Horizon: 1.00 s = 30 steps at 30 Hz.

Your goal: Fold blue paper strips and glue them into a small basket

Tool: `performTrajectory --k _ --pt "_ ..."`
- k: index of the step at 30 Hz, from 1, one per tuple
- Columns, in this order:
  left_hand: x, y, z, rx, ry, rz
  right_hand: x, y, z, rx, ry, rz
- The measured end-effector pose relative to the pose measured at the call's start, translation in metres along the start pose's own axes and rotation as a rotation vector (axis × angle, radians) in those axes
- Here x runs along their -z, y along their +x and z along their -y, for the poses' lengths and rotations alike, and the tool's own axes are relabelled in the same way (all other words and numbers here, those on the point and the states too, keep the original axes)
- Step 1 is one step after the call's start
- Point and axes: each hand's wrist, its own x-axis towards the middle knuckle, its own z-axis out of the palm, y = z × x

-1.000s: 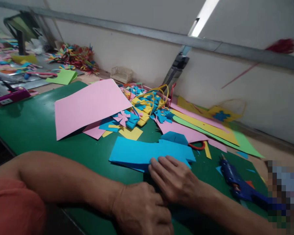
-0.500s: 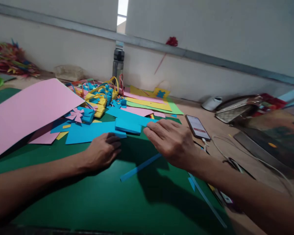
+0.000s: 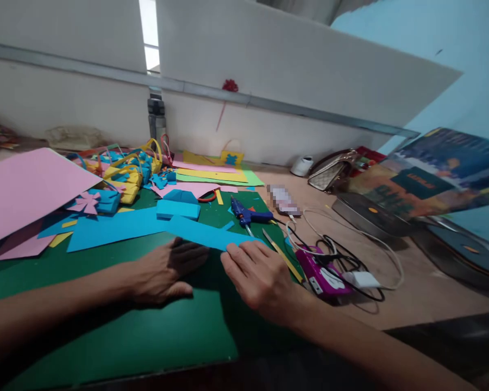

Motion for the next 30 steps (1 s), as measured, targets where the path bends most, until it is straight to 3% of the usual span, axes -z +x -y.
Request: performTrajectory --k 7,13,15,17,19,21,24,27,30 --pt "0.023 0.001 0.040 -0.041 0.209 -0.050 -0.008 -0.011 0.003 0.049 0.027 -0.100" --pt "0.027 -0.001 0.066 -0.031 0.182 -0.074 -0.021 -0.013 0.006 0.099 0.087 -0.096" --pt "0.030 -0.003 0.071 -0.025 0.129 -0.201 -0.027 -0.015 0.010 0.120 0.110 -0.094" --pt "0.037 -0.005 0.068 0.053 0.094 -0.418 -0.034 -0.017 0.014 0.132 0.132 -0.082" --pt "0.043 -0.008 0.056 0.218 0.127 -0.656 -0.040 -0.019 0.018 0.137 0.149 -0.068" --pt "0.044 -0.008 0.034 0.250 0.221 -0.758 -0.044 -0.021 0.021 0.132 0.163 -0.059" --pt "0.027 -0.002 -0.009 0.030 0.343 -0.604 -0.046 -0.023 0.022 0.115 0.193 -0.052" --pt "0.004 0.007 -0.040 -0.023 0.360 -0.441 -0.046 -0.024 0.022 0.127 0.218 -0.081" --pt "-0.004 0.013 -0.048 -0.043 0.366 -0.345 -0.046 -0.023 0.022 0.140 0.239 -0.124"
